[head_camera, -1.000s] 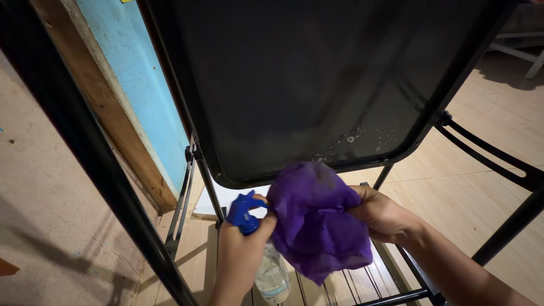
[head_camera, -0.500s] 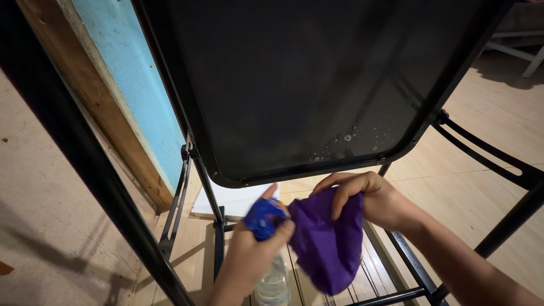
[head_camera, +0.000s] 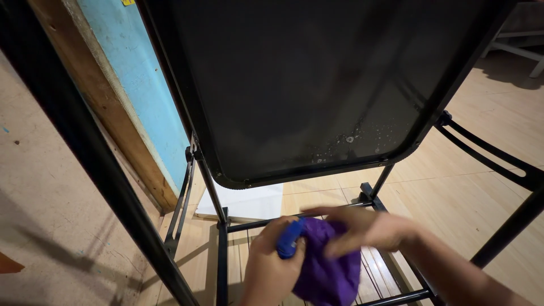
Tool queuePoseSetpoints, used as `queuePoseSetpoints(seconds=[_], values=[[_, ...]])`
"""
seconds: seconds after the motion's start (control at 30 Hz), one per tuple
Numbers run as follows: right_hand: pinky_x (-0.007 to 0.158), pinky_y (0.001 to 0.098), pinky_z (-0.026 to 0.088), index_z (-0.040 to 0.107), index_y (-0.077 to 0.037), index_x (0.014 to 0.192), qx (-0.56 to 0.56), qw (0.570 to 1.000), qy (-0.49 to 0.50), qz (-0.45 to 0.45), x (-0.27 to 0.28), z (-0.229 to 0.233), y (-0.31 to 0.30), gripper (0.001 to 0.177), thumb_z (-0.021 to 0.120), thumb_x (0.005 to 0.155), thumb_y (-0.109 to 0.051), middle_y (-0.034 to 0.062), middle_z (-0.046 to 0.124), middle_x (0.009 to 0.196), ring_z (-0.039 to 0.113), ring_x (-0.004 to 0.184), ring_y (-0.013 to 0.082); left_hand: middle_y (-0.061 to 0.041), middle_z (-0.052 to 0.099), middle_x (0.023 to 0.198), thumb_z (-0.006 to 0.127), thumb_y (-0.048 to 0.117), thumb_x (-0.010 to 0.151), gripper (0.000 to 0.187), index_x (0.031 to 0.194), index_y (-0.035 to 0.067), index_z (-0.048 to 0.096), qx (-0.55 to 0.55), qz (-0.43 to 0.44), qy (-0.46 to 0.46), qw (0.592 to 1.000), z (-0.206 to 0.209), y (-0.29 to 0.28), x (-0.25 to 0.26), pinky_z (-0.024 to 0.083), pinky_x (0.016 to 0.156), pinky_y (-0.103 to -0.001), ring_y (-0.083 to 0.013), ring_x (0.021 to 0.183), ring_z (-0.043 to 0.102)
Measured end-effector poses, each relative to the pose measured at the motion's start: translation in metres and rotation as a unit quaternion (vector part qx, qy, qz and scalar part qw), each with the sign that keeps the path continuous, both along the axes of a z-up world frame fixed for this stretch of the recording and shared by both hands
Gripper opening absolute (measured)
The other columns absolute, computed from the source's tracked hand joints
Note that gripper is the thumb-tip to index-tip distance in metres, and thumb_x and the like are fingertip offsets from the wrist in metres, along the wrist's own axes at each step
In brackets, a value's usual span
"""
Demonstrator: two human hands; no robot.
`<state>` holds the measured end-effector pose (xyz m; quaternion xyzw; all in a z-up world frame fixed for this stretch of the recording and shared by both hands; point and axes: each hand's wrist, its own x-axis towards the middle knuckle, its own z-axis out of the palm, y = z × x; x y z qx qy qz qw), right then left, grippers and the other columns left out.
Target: The person sprays a cleaning solution from a blue spray bottle onto a black metal rolling cart and wipes the frame and shelves with a purple cloth. The person cleans the vertical legs, horizontal bars, and the flat top surface of the cart.
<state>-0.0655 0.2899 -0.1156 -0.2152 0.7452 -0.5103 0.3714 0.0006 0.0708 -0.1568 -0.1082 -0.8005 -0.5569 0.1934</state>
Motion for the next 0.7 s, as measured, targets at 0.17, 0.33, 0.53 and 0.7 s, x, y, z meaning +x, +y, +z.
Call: queuePoseSetpoints(seconds=[0.17, 0.33, 0.53, 0.7], values=[[0.09, 0.0384, 0.061, 0.07, 0.012, 0.123, 0.048, 0.992, -0.027, -0.116, 0.004, -0.027, -0.018, 0.055, 0.078, 0.071, -0.005, 0.0219, 0.079, 0.101, 0.077, 0.092, 0.0308, -0.007, 0.075, 0.082, 0.078, 0.028, 0.089, 0.032, 0.118, 0.018, 0.072, 0.051, 0.078, -0.303, 0.948, 0.012, -0.012, -0.004, 0.055, 0.064, -0.034, -0.0187, 0.065, 0.07], [0.083, 0.0369, 0.066, 0.064, 0.01, 0.119, 0.004, 0.966, -0.089, -0.243, 0.006, -0.039, -0.016, 0.046, 0.072, 0.075, 0.002, 0.0214, 0.078, 0.091, 0.078, 0.08, 0.0305, -0.008, 0.074, 0.07, 0.074, 0.027, 0.092, 0.03, 0.112, 0.007, 0.062, 0.136, 0.186, -0.286, 0.93, 0.023, -0.023, -0.008, 0.058, 0.062, -0.03, -0.0148, 0.06, 0.073], [0.078, 0.0358, 0.066, 0.063, 0.011, 0.117, 0.031, 0.977, -0.048, -0.205, 0.015, -0.046, -0.027, 0.037, 0.068, 0.081, 0.001, 0.0197, 0.075, 0.09, 0.076, 0.077, 0.0275, -0.005, 0.068, 0.07, 0.07, 0.037, 0.094, 0.036, 0.115, 0.011, 0.06, 0.104, 0.273, -0.275, 0.916, 0.043, -0.032, -0.017, 0.057, 0.059, -0.034, -0.0183, 0.061, 0.072], [0.078, 0.0351, 0.063, 0.061, 0.007, 0.123, 0.037, 0.978, -0.063, -0.195, 0.015, -0.056, -0.036, 0.043, 0.066, 0.08, 0.006, 0.0167, 0.073, 0.095, 0.075, 0.081, 0.0247, -0.007, 0.067, 0.07, 0.066, 0.038, 0.095, 0.034, 0.11, 0.008, 0.063, 0.071, 0.284, -0.234, 0.927, 0.046, -0.04, -0.027, 0.055, 0.06, -0.038, -0.0197, 0.06, 0.071]])
